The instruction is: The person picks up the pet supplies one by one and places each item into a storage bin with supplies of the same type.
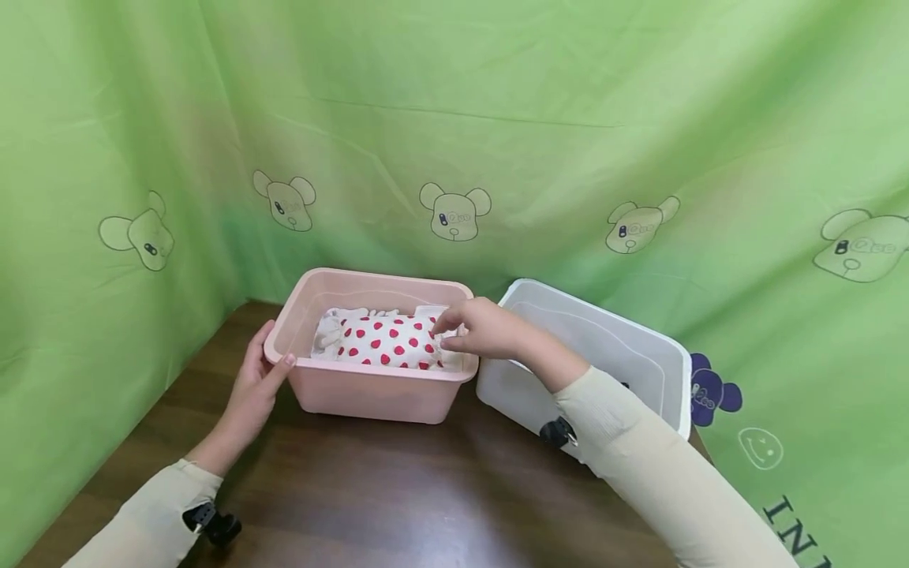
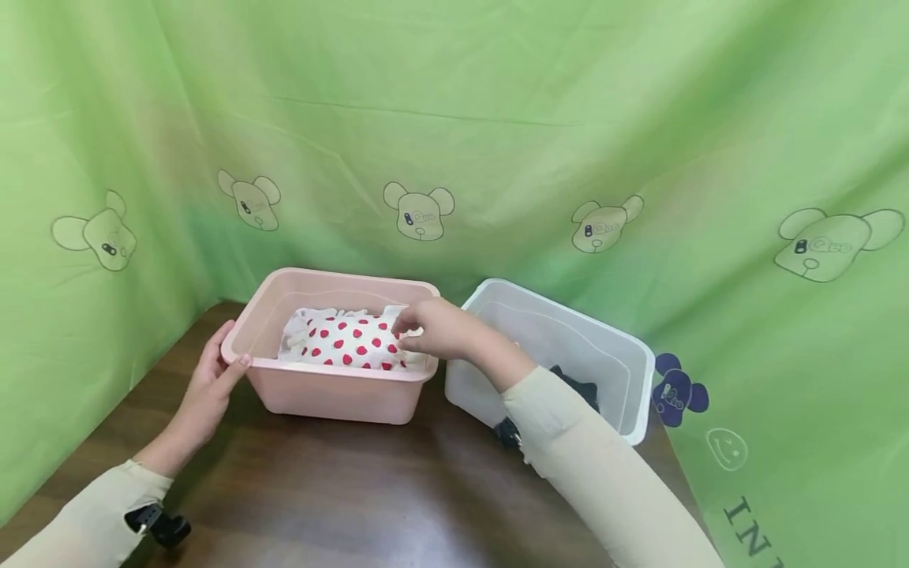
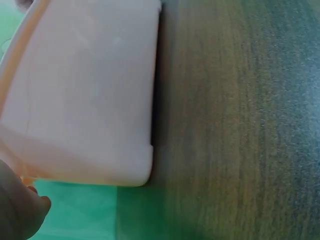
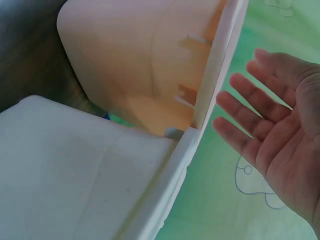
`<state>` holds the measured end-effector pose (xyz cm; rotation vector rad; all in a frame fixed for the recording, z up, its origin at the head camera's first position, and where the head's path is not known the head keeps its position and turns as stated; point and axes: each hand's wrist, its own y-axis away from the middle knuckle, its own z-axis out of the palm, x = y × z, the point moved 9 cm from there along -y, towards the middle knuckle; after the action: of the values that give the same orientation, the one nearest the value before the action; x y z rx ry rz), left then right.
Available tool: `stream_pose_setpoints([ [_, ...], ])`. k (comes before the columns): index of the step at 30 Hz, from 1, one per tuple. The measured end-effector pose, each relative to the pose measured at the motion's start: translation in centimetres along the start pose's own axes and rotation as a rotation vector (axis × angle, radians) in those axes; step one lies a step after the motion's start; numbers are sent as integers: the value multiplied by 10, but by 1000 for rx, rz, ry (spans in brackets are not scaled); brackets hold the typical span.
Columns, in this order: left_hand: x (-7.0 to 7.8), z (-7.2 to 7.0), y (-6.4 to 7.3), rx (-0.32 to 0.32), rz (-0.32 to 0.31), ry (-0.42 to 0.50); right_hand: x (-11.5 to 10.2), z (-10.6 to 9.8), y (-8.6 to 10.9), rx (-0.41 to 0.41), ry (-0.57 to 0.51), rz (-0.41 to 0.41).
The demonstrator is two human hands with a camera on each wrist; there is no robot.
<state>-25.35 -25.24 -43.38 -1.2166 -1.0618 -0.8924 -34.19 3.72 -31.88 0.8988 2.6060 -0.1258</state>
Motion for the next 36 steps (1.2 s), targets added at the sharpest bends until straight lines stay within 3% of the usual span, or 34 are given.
stream_pose_setpoints([
  [6,9,1,-1,-20,-29,-57,-5,-12,32,145,26,-19],
  [12,12,-6,-4,-52,-47,-215,-3,-17,65,278,18,-64],
  [21,32,-19,-6,-37,16,-577,13,-22,120,497,-17,-61],
  [29,44,-30,-3,-61,43,-709,22,-23,163,657,47,-57],
  [36,59,-36,5,-70,150,-768,28,-22,200,759,68,-34],
])
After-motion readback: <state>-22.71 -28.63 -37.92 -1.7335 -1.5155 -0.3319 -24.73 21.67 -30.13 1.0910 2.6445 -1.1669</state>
